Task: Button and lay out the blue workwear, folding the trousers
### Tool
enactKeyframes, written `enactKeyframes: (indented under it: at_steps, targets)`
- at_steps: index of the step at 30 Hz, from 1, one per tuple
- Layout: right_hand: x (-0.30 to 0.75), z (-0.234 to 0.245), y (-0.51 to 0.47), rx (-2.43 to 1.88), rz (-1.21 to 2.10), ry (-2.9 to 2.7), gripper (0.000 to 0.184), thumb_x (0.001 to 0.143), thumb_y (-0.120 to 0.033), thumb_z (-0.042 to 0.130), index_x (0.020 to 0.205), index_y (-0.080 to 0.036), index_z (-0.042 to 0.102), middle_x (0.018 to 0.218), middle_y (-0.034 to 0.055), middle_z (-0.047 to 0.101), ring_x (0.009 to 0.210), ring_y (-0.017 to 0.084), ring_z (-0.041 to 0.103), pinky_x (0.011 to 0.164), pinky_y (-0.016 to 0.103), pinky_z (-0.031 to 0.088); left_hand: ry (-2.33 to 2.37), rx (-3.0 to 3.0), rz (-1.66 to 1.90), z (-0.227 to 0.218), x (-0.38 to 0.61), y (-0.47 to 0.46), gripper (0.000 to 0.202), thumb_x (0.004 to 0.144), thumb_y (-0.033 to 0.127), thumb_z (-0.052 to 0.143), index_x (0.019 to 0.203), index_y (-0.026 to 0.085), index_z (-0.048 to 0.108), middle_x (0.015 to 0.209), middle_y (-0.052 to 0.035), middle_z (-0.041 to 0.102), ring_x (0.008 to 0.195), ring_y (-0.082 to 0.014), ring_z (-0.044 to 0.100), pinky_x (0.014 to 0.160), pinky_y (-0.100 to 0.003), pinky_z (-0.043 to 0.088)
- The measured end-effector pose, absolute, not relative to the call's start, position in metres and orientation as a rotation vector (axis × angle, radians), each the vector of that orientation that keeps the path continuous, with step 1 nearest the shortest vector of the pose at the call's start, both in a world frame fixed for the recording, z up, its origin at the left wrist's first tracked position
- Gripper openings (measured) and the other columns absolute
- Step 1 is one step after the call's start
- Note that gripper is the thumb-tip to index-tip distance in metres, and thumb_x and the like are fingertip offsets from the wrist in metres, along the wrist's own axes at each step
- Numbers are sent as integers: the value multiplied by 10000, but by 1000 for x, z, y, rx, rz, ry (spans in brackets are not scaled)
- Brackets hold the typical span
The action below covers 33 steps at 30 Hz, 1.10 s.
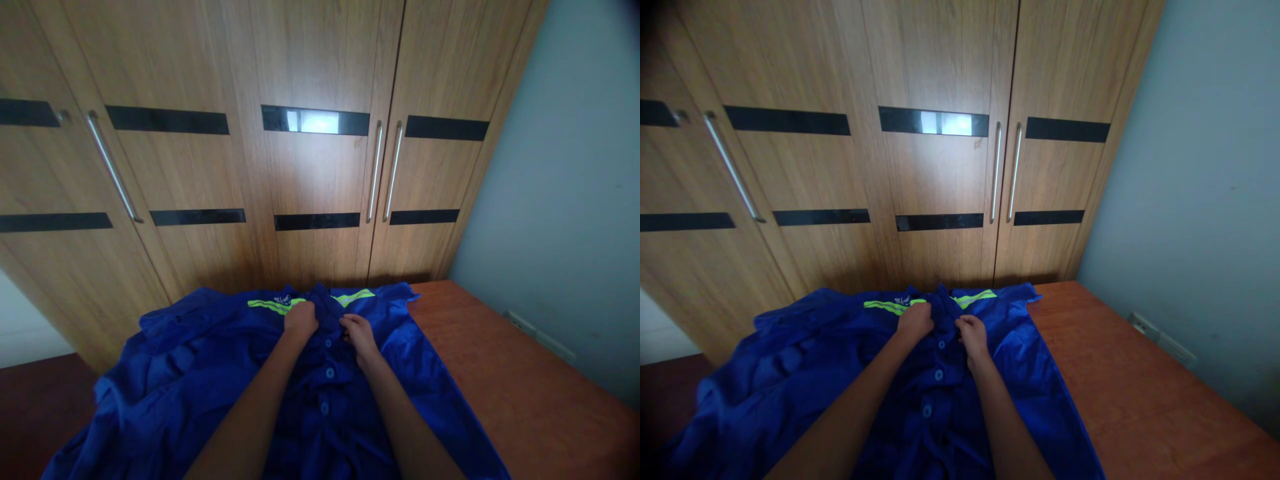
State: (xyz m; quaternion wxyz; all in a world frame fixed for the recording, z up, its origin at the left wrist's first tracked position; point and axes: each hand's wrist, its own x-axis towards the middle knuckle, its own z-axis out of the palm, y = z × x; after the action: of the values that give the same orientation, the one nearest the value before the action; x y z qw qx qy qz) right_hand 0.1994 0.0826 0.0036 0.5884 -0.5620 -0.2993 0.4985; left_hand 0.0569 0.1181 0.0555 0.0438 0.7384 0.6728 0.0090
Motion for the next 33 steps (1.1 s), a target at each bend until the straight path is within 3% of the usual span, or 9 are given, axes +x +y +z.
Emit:
enactKeyframes:
  at_steps: [19, 22, 26, 33]
  targets:
    - [200, 7, 78, -1220, 1214, -668, 162, 563, -197, 700, 721, -162, 692, 474, -32, 559, 447, 106, 498, 416, 203, 366, 1871, 2009, 410, 43, 40, 124, 289, 890, 321, 589, 1134, 167, 583, 1153, -76, 604, 1008, -214, 605, 847, -413, 516]
    - [200, 7, 79, -1205, 1227, -645, 171, 543, -209, 709, 705, -159, 687, 465, -33, 555, 431, 100, 480, 410, 200, 351, 1744, 1883, 580, 42, 33, 125, 231, 887, 319, 592, 1037, 146, 617, 1047, -60, 647, 916, -186, 632, 805, -389, 529]
    - [197, 10, 80, -1130, 1251, -608, 261, 563, -310, 716, 785, -174, 690, 520, -24, 587, 474, 112, 513, 433, 202, 358, 1527, 1649, 870, 44, 28, 122, 204, 834, 333, 635, 875, 133, 644, 770, -30, 694, 733, -149, 667, 691, -276, 531]
    - [193, 24, 76, -933, 1284, -672, 368, 587, -436, 729, 870, -207, 671, 815, 33, 700, 733, 175, 636, 593, 244, 466, 1232, 1343, 1208, 49, 43, 109, 331, 681, 438, 708, 826, 148, 643, 678, -15, 680, 626, -130, 638, 596, -227, 487]
